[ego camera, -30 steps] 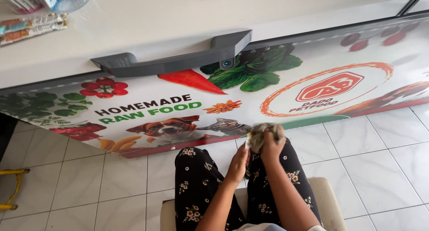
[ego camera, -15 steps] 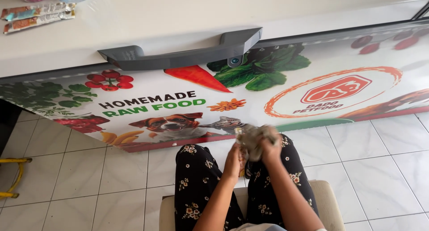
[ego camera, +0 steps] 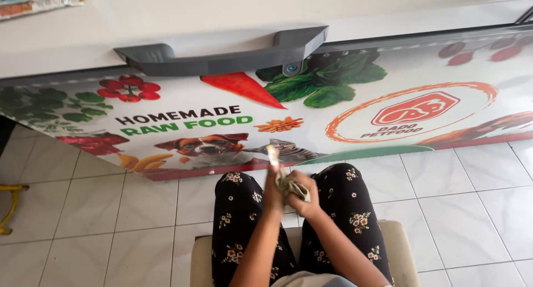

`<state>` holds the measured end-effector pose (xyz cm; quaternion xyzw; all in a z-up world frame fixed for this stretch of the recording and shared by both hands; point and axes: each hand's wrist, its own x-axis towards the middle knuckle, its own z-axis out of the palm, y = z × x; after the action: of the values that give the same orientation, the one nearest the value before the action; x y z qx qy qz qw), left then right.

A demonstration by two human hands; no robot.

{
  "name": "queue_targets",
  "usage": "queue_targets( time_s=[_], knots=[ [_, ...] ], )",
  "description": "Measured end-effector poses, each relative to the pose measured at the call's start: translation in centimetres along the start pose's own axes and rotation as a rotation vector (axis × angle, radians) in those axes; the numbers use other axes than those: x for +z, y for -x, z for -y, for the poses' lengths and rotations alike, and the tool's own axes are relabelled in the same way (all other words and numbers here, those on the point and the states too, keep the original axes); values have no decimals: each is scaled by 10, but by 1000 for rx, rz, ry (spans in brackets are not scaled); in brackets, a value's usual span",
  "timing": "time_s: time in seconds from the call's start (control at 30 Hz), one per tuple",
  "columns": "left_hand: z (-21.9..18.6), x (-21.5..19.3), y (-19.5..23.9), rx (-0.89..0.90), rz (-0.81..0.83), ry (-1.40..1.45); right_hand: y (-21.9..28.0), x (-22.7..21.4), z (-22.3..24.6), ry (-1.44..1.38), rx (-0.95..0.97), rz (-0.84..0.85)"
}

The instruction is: Cleaning individual pet treat packets with a cloth and organizing them on top of a freezer.

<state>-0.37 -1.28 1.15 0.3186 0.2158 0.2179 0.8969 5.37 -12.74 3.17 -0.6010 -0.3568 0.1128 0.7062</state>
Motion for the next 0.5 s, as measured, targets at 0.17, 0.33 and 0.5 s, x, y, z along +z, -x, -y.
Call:
queue_targets(
  time_s=[0.17,0.33,0.5],
  knots=[
    [-5,-45,-21,323,27,159,-18,8,51,1,-152,644],
    [23,18,31,410,446,-315,-33,-32,-26,300,-95,-392],
    [85,-37,-6,94,263,-349,-31,-38,17,-143,-6,-441]
  ],
)
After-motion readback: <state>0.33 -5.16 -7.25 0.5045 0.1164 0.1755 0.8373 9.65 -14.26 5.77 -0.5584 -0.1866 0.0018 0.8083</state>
